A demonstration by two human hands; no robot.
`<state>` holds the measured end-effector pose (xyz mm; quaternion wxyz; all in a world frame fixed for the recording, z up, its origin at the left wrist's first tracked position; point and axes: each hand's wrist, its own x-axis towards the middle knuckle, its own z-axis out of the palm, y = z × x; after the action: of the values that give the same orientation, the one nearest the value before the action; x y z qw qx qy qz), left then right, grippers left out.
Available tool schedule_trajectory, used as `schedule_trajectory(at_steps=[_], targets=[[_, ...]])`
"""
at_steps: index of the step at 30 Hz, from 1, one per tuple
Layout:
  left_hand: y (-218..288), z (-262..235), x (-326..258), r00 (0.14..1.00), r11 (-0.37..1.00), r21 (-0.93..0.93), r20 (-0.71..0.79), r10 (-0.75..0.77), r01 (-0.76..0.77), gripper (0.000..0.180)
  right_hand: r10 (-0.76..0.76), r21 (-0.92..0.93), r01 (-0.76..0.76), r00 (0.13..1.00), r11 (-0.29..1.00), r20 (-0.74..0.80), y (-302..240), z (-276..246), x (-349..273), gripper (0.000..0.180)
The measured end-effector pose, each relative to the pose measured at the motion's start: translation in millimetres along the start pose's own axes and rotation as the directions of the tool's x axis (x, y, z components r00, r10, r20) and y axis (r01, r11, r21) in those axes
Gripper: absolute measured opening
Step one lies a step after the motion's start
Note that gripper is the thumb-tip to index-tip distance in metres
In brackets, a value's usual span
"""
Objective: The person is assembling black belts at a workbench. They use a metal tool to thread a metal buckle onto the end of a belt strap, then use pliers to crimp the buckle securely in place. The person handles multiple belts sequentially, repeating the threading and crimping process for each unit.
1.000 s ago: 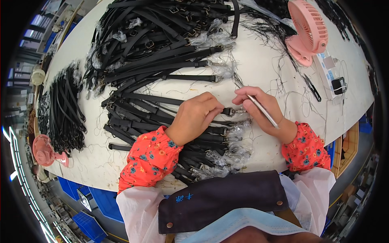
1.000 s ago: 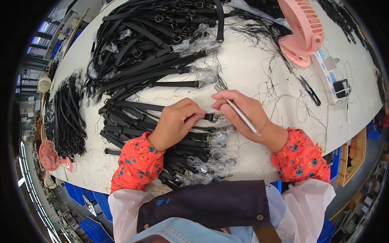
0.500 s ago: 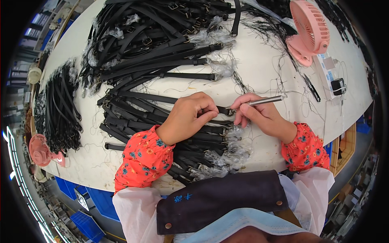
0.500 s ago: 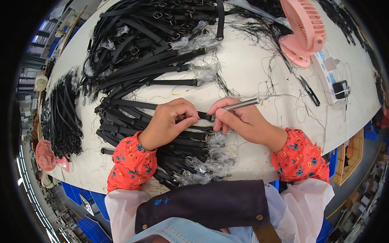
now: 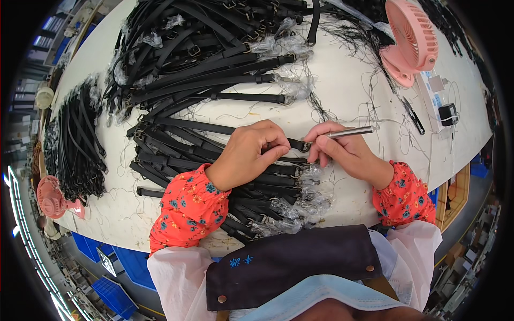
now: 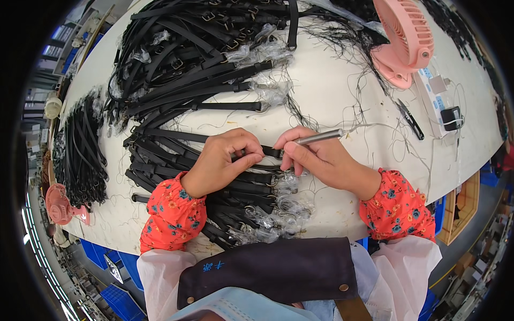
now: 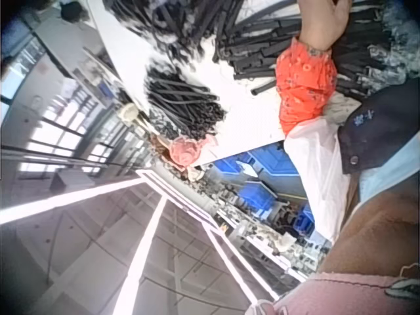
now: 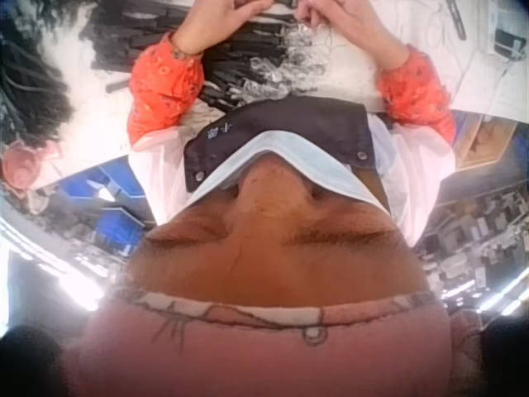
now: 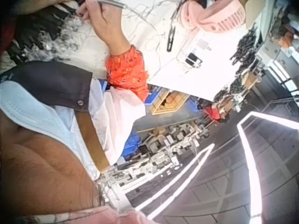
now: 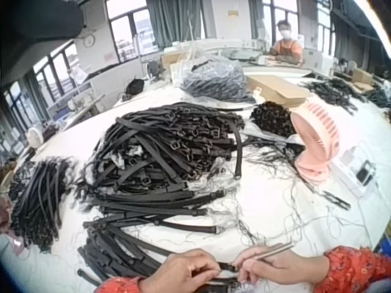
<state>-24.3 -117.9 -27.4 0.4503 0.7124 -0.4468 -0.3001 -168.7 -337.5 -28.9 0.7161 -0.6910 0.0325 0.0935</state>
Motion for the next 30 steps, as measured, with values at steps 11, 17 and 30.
schedule_trajectory(at_steps=[11, 17, 30], targets=[[2, 0, 1, 1.000, 1.000, -0.012, 0.007, -0.005, 0.005, 0.005, -0.002, 0.002, 0.002, 1.000, 1.000, -0.010, -1, 1, -1, 0.031], [-5, -6, 0, 0.982, 0.989, 0.054, 0.141, 0.129, -0.137, 0.006, -0.003, 0.006, 0.003, 1.000, 1.000, -0.007, -1, 0, 0, 0.032], [1, 11, 2, 0.950, 0.850, 0.491, -0.124, 0.286, -0.192, 0.027, -0.119, 0.045, 0.123, 0.989, 0.991, -0.083, 3, -1, 0, 0.030]])
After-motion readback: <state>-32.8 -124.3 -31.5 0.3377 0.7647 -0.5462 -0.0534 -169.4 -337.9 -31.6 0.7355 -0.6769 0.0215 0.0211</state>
